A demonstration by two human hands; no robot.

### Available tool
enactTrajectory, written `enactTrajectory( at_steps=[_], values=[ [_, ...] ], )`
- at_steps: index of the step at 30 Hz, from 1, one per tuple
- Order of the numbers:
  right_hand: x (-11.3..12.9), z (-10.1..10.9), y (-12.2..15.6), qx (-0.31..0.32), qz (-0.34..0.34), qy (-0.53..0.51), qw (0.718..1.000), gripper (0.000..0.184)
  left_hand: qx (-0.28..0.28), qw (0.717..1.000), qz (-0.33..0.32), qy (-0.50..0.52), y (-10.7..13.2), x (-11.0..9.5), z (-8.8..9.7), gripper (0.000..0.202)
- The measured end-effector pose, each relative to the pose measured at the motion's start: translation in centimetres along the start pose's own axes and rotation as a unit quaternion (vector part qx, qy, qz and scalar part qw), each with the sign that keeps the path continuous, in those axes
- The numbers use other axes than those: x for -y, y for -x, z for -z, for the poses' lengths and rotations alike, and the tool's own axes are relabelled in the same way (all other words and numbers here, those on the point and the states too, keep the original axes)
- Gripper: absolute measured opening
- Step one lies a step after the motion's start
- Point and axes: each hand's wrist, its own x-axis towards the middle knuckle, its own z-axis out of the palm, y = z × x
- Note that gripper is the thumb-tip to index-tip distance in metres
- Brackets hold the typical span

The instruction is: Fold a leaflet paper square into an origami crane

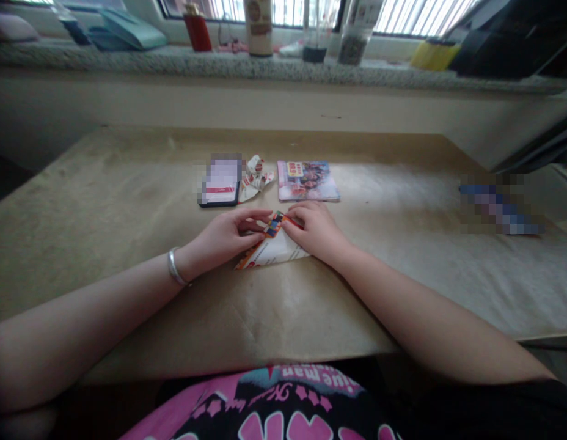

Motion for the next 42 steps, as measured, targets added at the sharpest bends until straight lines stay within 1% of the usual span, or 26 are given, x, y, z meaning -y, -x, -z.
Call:
enactTrajectory(
  at_steps=[2, 4, 6, 7, 10, 14, 17, 20, 25, 31, 36, 42],
  values=[
    [0.3, 0.1, -0.1, 0.006, -0.023, -0.035, 0.999, 0.019, -0.009, 1.0, -0.004, -0.007, 0.1, -0.2, 0.1, 0.045],
    [0.8, 0.3, -0.1, 0.004, -0.067, -0.09, 0.994, 0.019, -0.019, 0.999, -0.018, -0.028, 0.2, -0.4, 0.2, 0.045],
    [1.4, 0.5, 0.0, 0.005, -0.114, -0.158, 0.981, 0.024, -0.039, 0.998, -0.034, -0.047, 0.4, -0.8, 0.4, 0.043],
    [1.7, 0.6, 0.1, 0.016, -0.13, -0.187, 0.974, 0.026, -0.052, 0.996, -0.039, -0.056, 0.4, -0.9, 0.4, 0.041],
    [2.8, 0.8, 0.4, 0.009, -0.156, -0.215, 0.964, 0.028, -0.084, 0.994, -0.037, -0.056, 0.6, -1.2, 0.4, 0.037],
    [3.8, 0.8, 0.7, 0.0, -0.161, -0.256, 0.953, 0.028, -0.084, 0.996, -0.029, -0.008, 0.5, -1.8, 0.2, 0.027],
    [4.2, 0.8, 0.8, 0.001, -0.163, -0.275, 0.947, 0.027, -0.097, 0.995, -0.028, -0.025, 0.5, -2.3, 0.1, 0.021],
    [4.4, 0.8, 0.9, -0.006, -0.151, -0.254, 0.955, 0.023, -0.109, 0.992, -0.025, -0.058, 0.5, -2.5, 0.1, 0.02],
    [4.7, 0.6, 0.8, -0.009, -0.141, -0.233, 0.962, 0.019, -0.12, 0.989, -0.024, -0.078, 0.6, -2.5, 0.1, 0.02],
    [4.9, 0.6, 0.9, -0.012, -0.139, -0.22, 0.965, 0.02, -0.132, 0.988, -0.031, -0.079, 0.7, -2.7, -0.2, 0.019],
    [4.9, 0.5, 1.0, -0.01, -0.136, -0.238, 0.962, 0.02, -0.129, 0.99, -0.03, -0.042, 0.7, -2.6, -0.4, 0.016],
    [4.9, 0.2, 1.1, -0.001, -0.111, -0.246, 0.963, 0.022, -0.115, 0.993, -0.001, 0.016, 0.7, -2.8, -0.4, 0.02]
  ],
)
